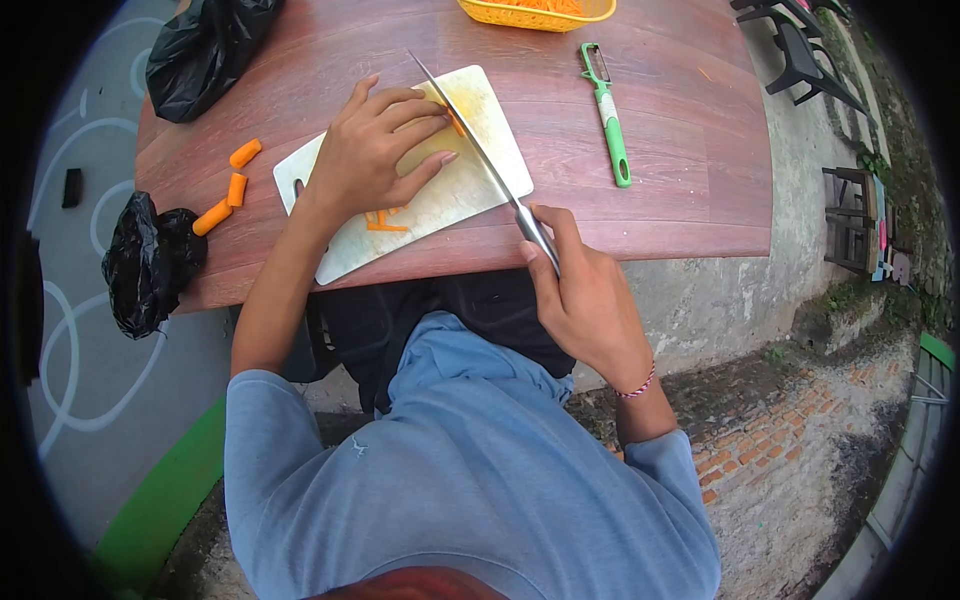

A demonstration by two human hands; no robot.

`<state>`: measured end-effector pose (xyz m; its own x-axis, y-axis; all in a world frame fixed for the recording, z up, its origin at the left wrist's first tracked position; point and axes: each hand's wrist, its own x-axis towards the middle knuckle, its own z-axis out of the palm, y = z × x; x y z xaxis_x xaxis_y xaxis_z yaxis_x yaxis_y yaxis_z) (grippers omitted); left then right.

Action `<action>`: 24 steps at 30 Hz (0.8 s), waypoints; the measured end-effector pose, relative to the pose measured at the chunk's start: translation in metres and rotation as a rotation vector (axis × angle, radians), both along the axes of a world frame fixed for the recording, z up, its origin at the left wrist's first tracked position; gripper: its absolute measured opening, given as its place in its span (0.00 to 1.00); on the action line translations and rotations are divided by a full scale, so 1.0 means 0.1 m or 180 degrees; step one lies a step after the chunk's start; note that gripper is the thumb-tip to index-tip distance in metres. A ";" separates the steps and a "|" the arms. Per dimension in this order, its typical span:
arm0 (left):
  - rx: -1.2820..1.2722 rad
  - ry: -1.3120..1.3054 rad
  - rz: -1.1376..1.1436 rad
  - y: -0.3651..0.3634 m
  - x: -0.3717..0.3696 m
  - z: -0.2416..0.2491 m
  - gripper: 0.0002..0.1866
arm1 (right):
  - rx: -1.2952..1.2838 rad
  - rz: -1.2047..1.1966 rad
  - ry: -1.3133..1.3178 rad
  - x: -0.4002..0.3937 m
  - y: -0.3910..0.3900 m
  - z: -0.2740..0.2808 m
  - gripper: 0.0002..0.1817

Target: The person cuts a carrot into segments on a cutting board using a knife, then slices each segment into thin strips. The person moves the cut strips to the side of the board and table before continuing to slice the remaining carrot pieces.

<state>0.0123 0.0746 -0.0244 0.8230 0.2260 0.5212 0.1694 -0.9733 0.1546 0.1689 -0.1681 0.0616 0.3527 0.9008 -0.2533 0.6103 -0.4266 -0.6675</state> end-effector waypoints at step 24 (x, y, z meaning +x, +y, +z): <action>0.0120 0.0073 0.0032 -0.01 -0.01 -0.01 0.19 | 0.0232 0.0059 -0.0223 -0.08 0.22 -0.15 0.17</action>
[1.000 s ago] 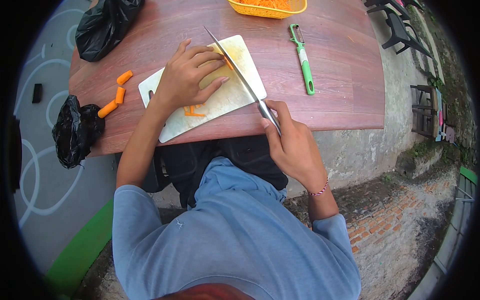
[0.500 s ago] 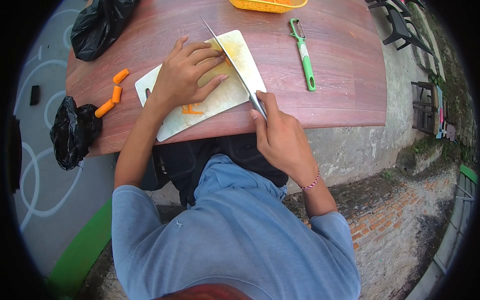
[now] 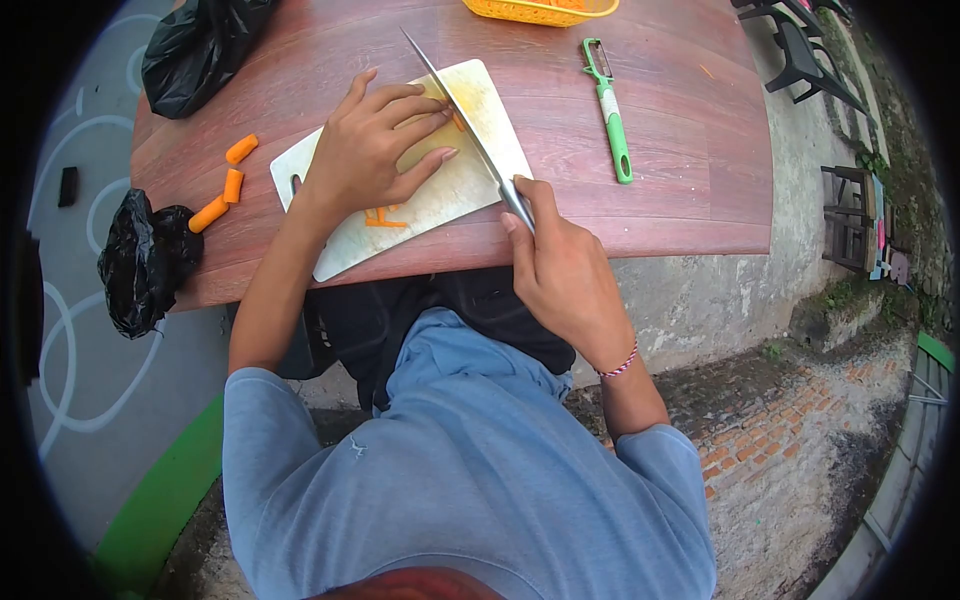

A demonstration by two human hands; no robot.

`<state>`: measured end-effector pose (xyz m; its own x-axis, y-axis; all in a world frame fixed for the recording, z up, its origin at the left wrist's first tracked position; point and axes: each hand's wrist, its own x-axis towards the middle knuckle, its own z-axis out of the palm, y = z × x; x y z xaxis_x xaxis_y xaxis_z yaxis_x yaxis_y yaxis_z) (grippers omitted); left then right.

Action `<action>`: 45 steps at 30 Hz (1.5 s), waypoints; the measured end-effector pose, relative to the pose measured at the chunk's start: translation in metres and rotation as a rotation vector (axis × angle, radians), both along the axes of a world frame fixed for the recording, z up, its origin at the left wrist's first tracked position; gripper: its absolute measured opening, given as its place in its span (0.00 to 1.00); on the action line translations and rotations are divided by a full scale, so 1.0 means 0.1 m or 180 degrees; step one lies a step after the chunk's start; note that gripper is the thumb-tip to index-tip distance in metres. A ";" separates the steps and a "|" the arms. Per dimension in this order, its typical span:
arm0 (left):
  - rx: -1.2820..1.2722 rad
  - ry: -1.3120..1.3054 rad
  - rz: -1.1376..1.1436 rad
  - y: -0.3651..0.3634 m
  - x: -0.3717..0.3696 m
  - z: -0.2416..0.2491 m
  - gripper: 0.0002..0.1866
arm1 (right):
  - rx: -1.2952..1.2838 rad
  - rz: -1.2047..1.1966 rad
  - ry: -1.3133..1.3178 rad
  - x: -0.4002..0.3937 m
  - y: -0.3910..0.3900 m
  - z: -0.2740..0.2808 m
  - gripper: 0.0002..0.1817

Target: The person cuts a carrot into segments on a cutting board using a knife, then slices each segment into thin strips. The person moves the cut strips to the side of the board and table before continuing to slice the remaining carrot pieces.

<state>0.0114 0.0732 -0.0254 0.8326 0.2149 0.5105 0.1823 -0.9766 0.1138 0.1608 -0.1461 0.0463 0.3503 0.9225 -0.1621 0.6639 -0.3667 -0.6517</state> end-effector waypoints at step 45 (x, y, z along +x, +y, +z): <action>0.0127 0.0062 0.0047 -0.02 0.00 0.00 0.22 | 0.0111 0.0068 -0.0020 0.01 0.28 -0.06 0.17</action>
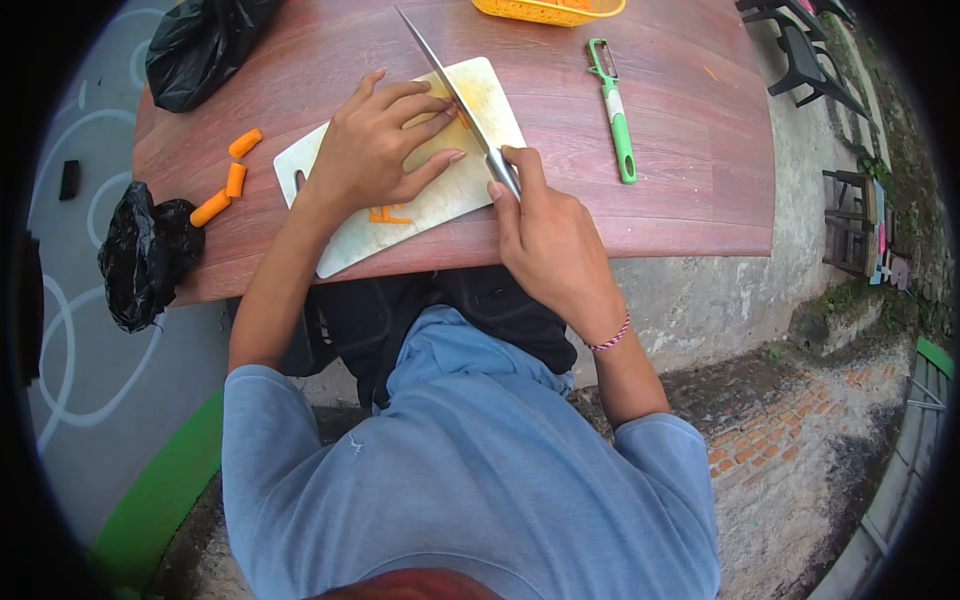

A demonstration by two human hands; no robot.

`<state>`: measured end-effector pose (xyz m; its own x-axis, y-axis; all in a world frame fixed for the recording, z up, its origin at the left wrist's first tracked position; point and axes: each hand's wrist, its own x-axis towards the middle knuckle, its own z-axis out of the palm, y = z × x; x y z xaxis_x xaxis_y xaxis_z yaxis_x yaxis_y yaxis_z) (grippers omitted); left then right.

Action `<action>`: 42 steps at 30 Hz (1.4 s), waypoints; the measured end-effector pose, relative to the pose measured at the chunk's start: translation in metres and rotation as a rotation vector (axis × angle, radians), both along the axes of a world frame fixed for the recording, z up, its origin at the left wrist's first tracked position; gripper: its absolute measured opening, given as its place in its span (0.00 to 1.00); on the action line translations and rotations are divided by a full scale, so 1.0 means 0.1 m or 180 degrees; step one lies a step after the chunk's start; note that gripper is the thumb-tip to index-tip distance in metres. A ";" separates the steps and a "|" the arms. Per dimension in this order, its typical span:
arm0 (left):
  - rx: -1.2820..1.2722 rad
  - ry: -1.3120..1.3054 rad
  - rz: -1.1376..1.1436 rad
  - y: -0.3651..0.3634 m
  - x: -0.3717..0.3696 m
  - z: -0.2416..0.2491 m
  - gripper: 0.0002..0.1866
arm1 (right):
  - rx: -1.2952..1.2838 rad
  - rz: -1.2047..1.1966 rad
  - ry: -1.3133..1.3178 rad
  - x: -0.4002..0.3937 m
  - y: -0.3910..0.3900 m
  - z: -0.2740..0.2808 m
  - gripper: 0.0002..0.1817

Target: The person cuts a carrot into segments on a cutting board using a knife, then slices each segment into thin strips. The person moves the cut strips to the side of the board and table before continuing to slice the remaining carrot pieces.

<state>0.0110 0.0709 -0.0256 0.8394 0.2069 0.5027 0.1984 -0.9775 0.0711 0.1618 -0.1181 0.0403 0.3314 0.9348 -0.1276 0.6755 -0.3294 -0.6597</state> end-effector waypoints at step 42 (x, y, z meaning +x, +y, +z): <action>0.0042 -0.0012 -0.0031 -0.02 0.01 0.00 0.23 | -0.0122 -0.0140 0.0269 -0.04 -0.31 0.02 0.18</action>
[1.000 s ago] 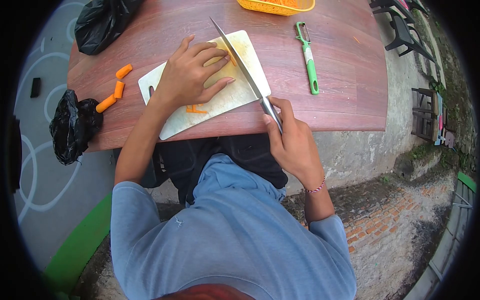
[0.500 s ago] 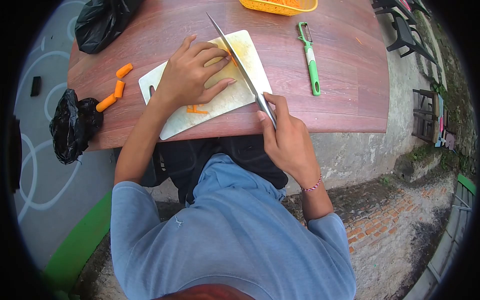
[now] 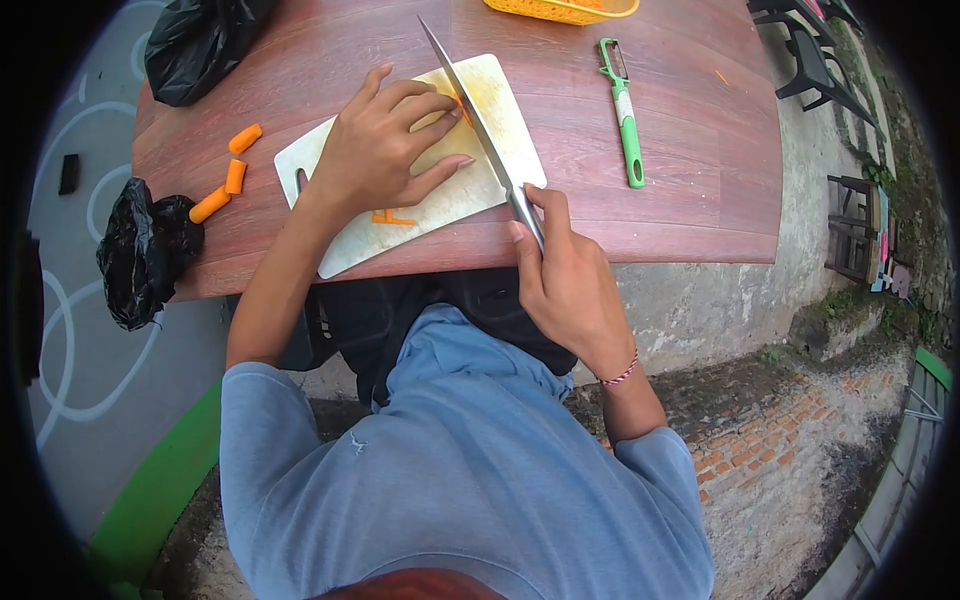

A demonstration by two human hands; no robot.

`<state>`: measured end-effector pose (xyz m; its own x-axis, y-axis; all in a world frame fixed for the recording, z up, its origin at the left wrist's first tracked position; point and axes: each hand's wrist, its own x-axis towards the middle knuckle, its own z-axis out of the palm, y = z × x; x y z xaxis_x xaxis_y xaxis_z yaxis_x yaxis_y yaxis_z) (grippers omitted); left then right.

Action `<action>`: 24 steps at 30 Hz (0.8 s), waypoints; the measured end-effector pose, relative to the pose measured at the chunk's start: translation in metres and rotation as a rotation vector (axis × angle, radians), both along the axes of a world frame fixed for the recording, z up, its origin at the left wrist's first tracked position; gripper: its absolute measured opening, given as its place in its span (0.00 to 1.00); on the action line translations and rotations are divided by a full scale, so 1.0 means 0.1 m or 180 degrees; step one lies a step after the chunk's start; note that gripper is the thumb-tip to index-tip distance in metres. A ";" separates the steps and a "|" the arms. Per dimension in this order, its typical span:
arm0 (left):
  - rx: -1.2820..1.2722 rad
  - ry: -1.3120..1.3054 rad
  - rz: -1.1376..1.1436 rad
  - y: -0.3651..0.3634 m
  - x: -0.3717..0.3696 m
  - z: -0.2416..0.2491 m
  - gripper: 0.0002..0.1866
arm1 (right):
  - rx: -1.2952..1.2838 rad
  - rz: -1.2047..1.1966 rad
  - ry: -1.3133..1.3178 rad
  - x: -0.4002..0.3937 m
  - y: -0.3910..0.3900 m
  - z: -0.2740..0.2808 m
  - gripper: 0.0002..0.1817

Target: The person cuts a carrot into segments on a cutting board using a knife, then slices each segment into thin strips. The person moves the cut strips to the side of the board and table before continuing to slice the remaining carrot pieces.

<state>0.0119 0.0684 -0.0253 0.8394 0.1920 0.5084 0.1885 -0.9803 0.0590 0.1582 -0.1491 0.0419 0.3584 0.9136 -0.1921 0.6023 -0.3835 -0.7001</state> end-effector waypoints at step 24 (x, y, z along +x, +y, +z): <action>-0.0250 -0.0174 -0.0040 0.03 0.01 -0.02 0.20 | -0.0198 -0.0077 0.0135 0.10 -0.12 0.13 0.18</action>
